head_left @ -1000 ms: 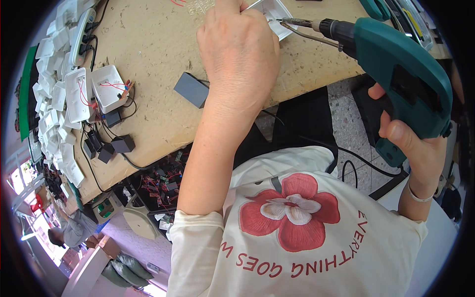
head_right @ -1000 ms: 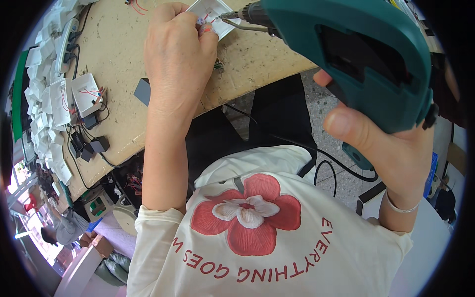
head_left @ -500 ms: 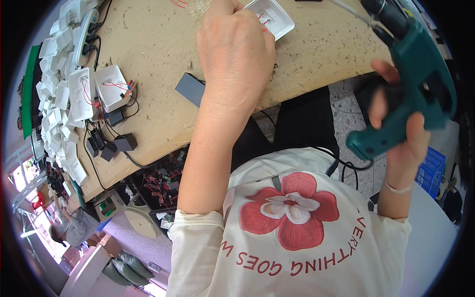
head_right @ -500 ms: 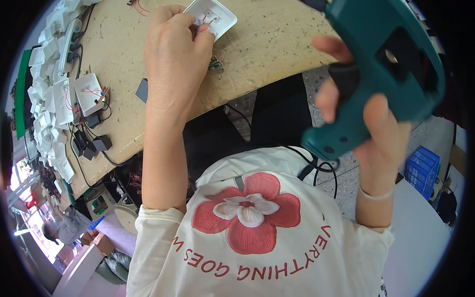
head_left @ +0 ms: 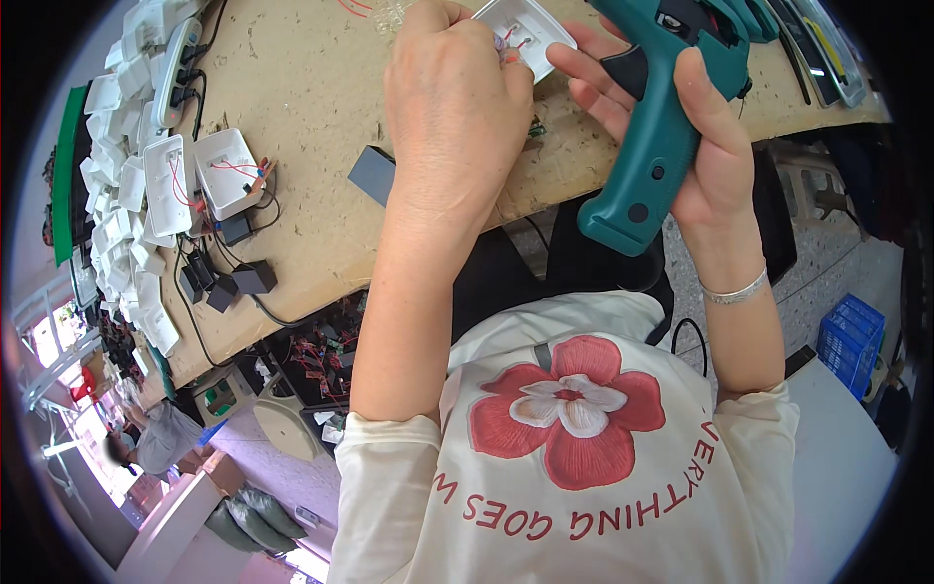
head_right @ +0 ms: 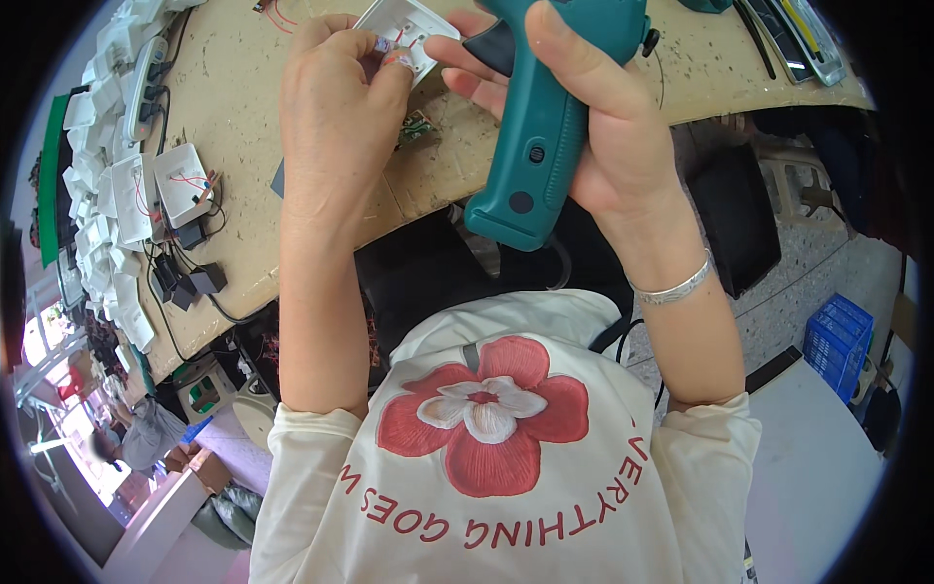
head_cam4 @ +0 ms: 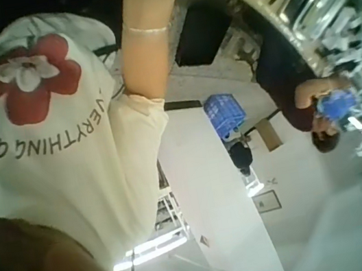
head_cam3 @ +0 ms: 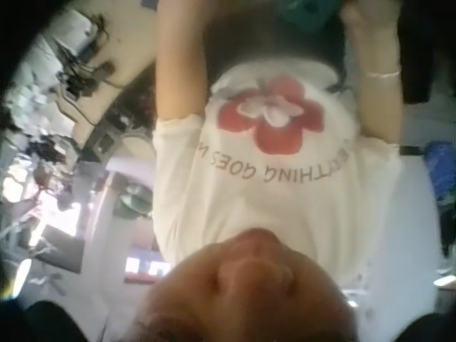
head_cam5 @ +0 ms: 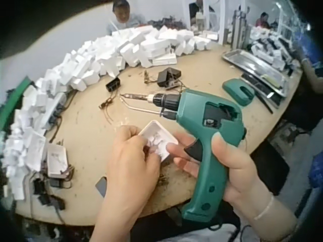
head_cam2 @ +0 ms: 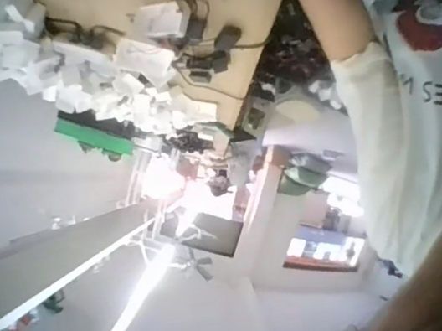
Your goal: Soldering electronic components inside small plastic cases on an assembly line.
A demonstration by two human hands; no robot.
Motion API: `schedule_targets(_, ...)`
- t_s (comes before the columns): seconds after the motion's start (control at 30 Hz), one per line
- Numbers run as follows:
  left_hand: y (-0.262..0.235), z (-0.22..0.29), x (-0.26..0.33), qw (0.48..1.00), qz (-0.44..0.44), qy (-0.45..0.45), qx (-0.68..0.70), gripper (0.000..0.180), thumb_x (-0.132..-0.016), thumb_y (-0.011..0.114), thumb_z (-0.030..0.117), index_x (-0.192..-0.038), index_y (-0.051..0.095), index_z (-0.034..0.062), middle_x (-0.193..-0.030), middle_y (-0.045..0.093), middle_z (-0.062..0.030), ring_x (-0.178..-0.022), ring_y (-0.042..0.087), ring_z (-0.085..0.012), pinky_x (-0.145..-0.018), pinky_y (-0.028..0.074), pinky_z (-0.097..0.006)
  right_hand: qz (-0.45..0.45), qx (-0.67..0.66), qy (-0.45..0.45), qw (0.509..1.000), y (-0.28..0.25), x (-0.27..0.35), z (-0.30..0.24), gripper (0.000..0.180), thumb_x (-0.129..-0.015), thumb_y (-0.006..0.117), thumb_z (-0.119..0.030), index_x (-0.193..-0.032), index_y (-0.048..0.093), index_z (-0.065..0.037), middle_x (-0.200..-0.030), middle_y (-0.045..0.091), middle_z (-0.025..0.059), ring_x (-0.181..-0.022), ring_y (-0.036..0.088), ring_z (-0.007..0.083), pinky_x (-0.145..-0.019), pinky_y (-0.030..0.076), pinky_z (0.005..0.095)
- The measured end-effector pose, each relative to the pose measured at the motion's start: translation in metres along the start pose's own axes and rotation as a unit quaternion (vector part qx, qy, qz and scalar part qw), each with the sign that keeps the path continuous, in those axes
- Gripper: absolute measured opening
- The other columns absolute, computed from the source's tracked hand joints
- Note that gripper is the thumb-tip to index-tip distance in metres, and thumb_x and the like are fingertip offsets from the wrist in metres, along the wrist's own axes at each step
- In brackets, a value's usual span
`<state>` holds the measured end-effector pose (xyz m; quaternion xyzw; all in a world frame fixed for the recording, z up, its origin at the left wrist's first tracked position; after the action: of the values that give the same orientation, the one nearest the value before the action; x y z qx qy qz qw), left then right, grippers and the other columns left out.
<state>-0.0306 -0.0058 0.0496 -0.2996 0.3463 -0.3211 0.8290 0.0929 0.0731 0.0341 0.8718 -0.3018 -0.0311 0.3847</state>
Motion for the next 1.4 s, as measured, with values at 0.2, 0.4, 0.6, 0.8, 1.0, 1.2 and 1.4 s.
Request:
schedule_targets(0.2, -0.004, 0.001, -0.003, 0.995, -0.019, -0.082, 0.061, 0.009, -0.07, 0.055, 0.0, -0.072, 0.056, -0.0085, -0.086, 0.053, -0.0198, -0.079, 0.054, -0.0336, -0.069, 0.043, -0.036, 0.005, -0.025, 0.002, 1.0, 0.002, -0.001, 0.001, 0.061, -0.087, 0.054, -0.033, -0.13, 0.031, 0.004, -0.131, 0.038, 0.0202, -0.121, 0.04, 0.0341, -0.101, 0.033, 0.0417)
schedule_targets(0.4, -0.003, -0.007, -0.004, 0.995, -0.026, -0.079, 0.055, 0.009, -0.069, 0.056, 0.001, -0.071, 0.056, -0.0082, -0.087, 0.054, -0.0198, -0.077, 0.054, -0.0328, -0.066, 0.043, -0.035, 0.007, -0.023, 0.006, 1.0, 0.005, -0.002, 0.002, 0.063, -0.086, 0.055, -0.035, -0.13, 0.031, 0.003, -0.132, 0.038, 0.0206, -0.121, 0.04, 0.0344, -0.103, 0.032, 0.0413)
schedule_targets(0.6, 0.005, -0.025, 0.002, 0.997, -0.009, -0.07, 0.02, 0.025, -0.071, 0.061, 0.011, -0.085, 0.062, -0.009, -0.089, 0.059, -0.0136, -0.071, 0.059, -0.0228, -0.067, 0.046, -0.031, 0.008, -0.013, 0.009, 1.0, 0.006, -0.002, 0.002, 0.064, -0.087, 0.053, -0.036, -0.131, 0.03, 0.003, -0.133, 0.038, 0.0196, -0.121, 0.039, 0.0341, -0.103, 0.032, 0.0409)
schedule_targets(0.8, 0.007, -0.028, 0.004, 0.998, 0.01, -0.057, 0.026, 0.023, -0.07, 0.06, 0.01, -0.085, 0.062, -0.0083, -0.089, 0.06, -0.0145, -0.074, 0.059, -0.0248, -0.069, 0.046, -0.032, -0.003, -0.015, 0.007, 1.0, 0.005, -0.002, 0.004, 0.064, -0.087, 0.052, -0.037, -0.132, 0.03, 0.003, -0.132, 0.038, 0.0187, -0.122, 0.039, 0.0336, -0.103, 0.031, 0.0407)
schedule_targets(1.0, 0.008, -0.026, 0.006, 1.0, 0.023, -0.01, -0.002, 0.023, -0.072, 0.059, 0.009, -0.086, 0.06, -0.0085, -0.089, 0.06, -0.0158, -0.075, 0.059, -0.0279, -0.07, 0.046, -0.033, 0.0, -0.016, 0.008, 1.0, 0.007, 0.0, 0.005, 0.063, -0.087, 0.052, -0.036, -0.132, 0.03, 0.002, -0.132, 0.039, 0.0176, -0.122, 0.039, 0.0325, -0.102, 0.032, 0.0405)
schedule_targets(1.2, 0.011, -0.03, 0.007, 0.999, 0.035, 0.01, 0.025, 0.02, -0.075, 0.055, 0.006, -0.088, 0.059, -0.0081, -0.094, 0.059, -0.0157, -0.076, 0.059, -0.0277, -0.07, 0.045, -0.033, 0.002, -0.014, 0.009, 1.0, 0.005, -0.001, 0.006, 0.064, -0.087, 0.053, -0.036, -0.132, 0.029, 0.002, -0.133, 0.039, 0.0171, -0.122, 0.039, 0.0332, -0.102, 0.032, 0.0412)
schedule_targets(1.4, 0.008, -0.028, 0.01, 0.998, 0.043, 0.015, 0.047, 0.017, -0.076, 0.058, 0.005, -0.088, 0.059, -0.0073, -0.1, 0.057, -0.0153, -0.082, 0.057, -0.0275, -0.073, 0.045, -0.032, -0.108, -0.026, -0.037, 0.993, -0.021, 0.011, -0.004, 0.068, -0.089, 0.049, -0.036, -0.136, 0.02, 0.003, -0.14, 0.021, 0.0241, -0.126, 0.033, 0.0327, -0.094, 0.045, 0.0395)
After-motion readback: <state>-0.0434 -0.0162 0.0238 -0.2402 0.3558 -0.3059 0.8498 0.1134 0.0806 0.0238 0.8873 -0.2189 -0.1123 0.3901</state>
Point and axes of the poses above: each hand's wrist, its own x-axis away from the middle knuckle, its own y-axis out of the palm, z = x × y, the point moved 2 cm from there along -x, towards the middle knuckle
